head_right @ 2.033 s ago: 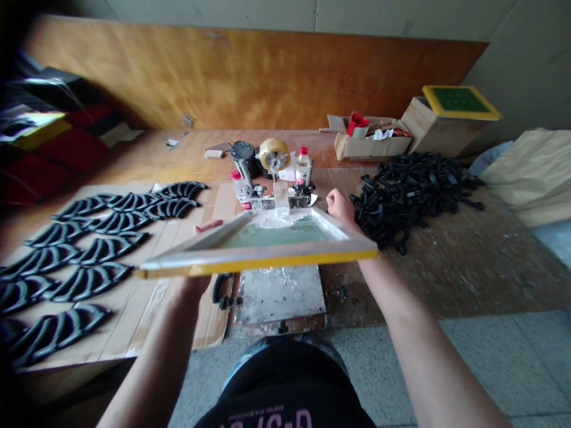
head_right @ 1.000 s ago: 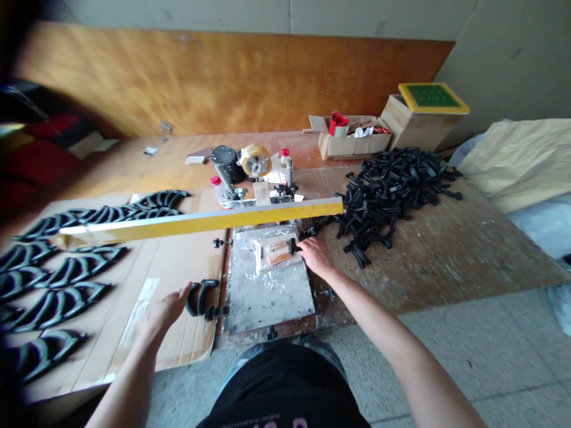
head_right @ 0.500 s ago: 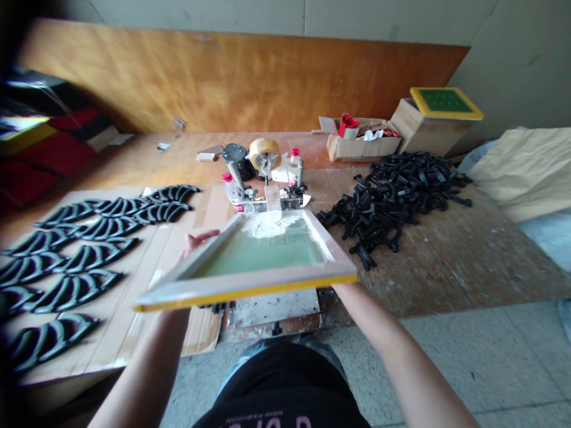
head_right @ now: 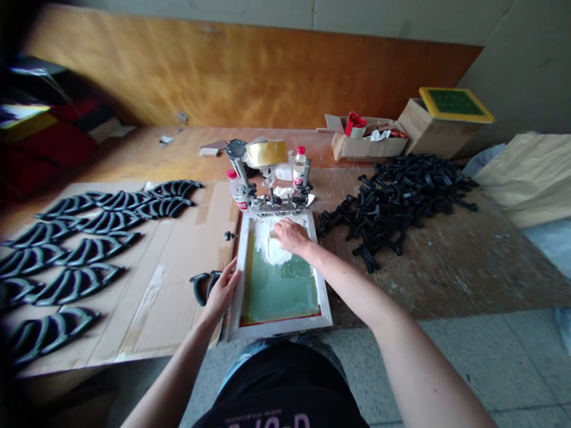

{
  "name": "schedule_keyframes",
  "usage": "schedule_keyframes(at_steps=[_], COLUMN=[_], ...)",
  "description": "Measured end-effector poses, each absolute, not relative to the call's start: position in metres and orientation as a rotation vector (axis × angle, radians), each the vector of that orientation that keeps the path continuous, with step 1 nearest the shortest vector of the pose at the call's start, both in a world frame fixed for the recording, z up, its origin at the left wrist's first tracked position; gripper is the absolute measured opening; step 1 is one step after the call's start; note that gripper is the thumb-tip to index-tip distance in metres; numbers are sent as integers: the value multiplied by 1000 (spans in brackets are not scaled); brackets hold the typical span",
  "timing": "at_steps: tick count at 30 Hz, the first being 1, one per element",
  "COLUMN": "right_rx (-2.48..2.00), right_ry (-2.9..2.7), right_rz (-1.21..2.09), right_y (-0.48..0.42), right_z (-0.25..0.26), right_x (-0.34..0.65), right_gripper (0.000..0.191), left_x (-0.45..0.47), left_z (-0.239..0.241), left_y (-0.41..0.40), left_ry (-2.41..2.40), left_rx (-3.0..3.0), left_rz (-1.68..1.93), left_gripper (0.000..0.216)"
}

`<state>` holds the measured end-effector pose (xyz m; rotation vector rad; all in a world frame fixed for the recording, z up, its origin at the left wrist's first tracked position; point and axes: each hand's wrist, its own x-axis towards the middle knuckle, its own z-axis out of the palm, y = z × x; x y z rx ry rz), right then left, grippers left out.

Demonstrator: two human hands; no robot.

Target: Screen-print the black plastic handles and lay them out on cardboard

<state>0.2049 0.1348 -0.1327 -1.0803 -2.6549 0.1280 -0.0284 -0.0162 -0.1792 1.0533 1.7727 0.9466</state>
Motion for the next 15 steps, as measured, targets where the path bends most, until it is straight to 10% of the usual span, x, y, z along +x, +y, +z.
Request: schedule_keyframes(at_steps=[15], right_rx=[-693], right_ry=[-2695], right_rz=[220], right_y=[97], right_z=[-138], right_x=[225], right_gripper=[11], left_x=[-22], left_z=[-160], left_y=[-20], left_ry=[1709], left_rx=[937], left_rz=[1033], left_gripper=[71])
